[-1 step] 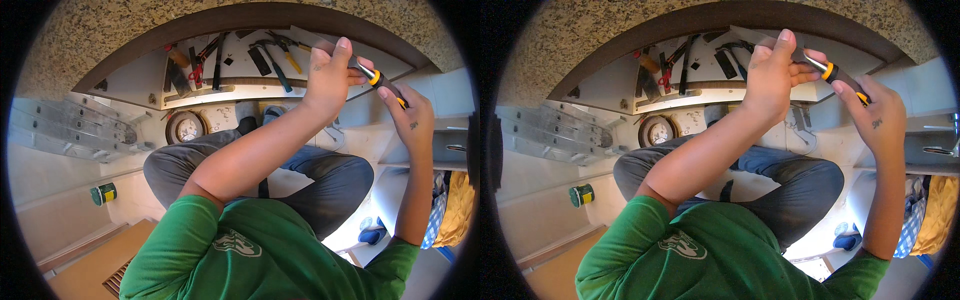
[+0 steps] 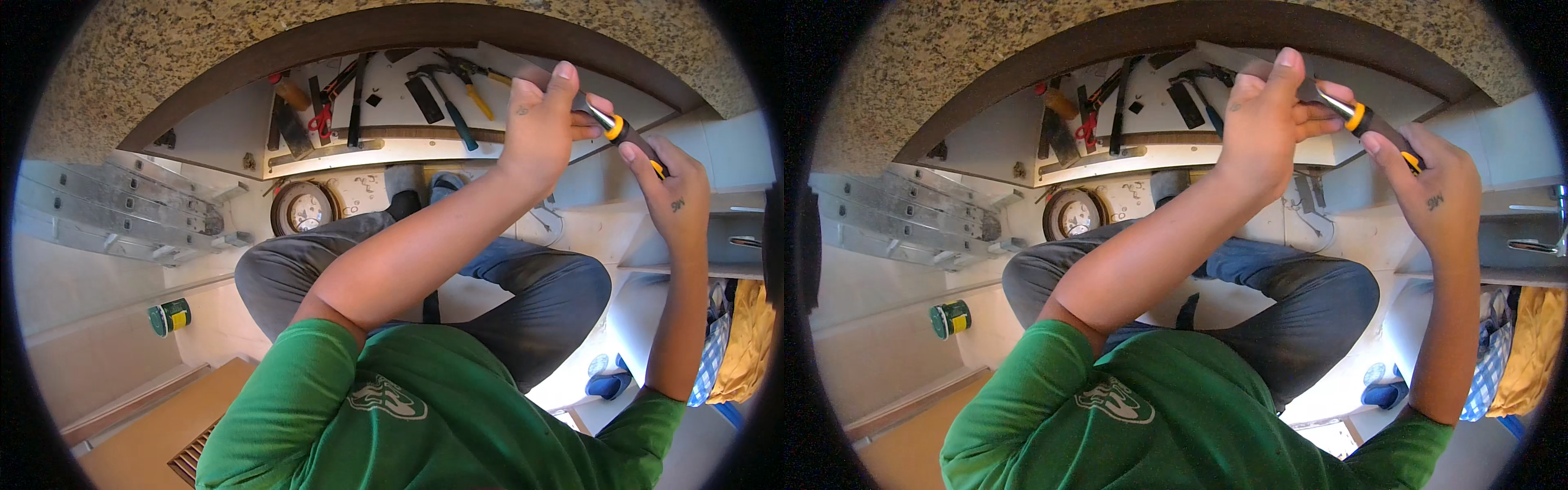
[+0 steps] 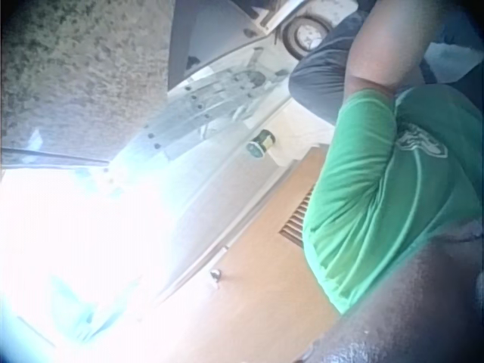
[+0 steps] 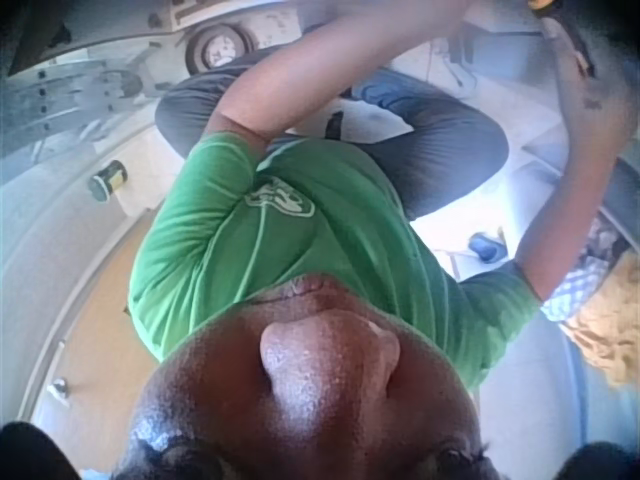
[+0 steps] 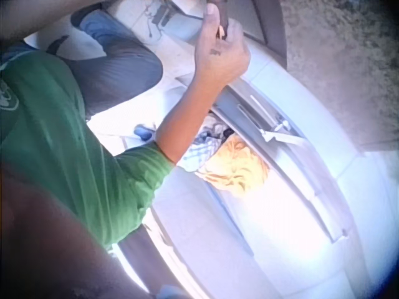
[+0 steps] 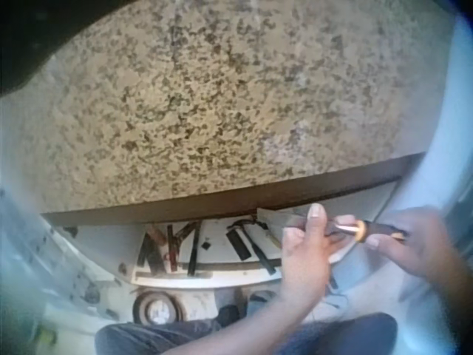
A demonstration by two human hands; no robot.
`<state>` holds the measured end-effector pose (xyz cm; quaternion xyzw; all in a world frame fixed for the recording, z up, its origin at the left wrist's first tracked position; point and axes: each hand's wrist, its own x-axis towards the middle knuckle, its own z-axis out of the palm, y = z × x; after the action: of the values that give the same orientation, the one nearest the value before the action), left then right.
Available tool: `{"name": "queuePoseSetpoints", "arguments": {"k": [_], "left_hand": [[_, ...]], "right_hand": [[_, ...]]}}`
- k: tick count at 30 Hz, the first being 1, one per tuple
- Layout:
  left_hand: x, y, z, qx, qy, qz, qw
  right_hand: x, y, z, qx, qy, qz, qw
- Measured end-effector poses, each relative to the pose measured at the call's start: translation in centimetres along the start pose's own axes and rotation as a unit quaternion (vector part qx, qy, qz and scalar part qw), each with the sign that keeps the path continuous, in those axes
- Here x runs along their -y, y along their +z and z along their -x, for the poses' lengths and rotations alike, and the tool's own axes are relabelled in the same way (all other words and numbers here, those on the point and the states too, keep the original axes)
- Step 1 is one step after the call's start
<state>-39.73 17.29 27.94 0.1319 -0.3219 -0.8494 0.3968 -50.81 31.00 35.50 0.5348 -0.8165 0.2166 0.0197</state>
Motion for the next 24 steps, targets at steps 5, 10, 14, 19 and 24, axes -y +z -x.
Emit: {"name": "queuePoseSetpoints", "arguments": {"k": [5,10,14,19,24], "left_hand": [[0.4,0.7,-0.5,0.024,-0.054,0.009,0.998],[1.1,0.2,-0.8,0.024,-0.01,0.006,1.0],[1.8,0.7,-1.1,0.013,-0.016,0.019,1.0],[1.0,-0.1,-1.0,0.002,0.004,0.013,1.0],[-1.0,-1.1,-0.4,-0.019,0.031,0.002,0.999]], "right_hand": [[-0.5,-0.5,0.2,-0.007,0.053,0.017,0.998],[-0.8,-0.4,0.5,-0.016,0.037,0.022,0.999],[-1.0,-0.7,-0.1,-0.016,0.034,0.03,0.999],[-0.8,-0.1,-1.1,-0.001,0.006,0.038,0.999],[0.0,1.2,-1.7,-0.037,-0.072,0.055,0.995]]}}
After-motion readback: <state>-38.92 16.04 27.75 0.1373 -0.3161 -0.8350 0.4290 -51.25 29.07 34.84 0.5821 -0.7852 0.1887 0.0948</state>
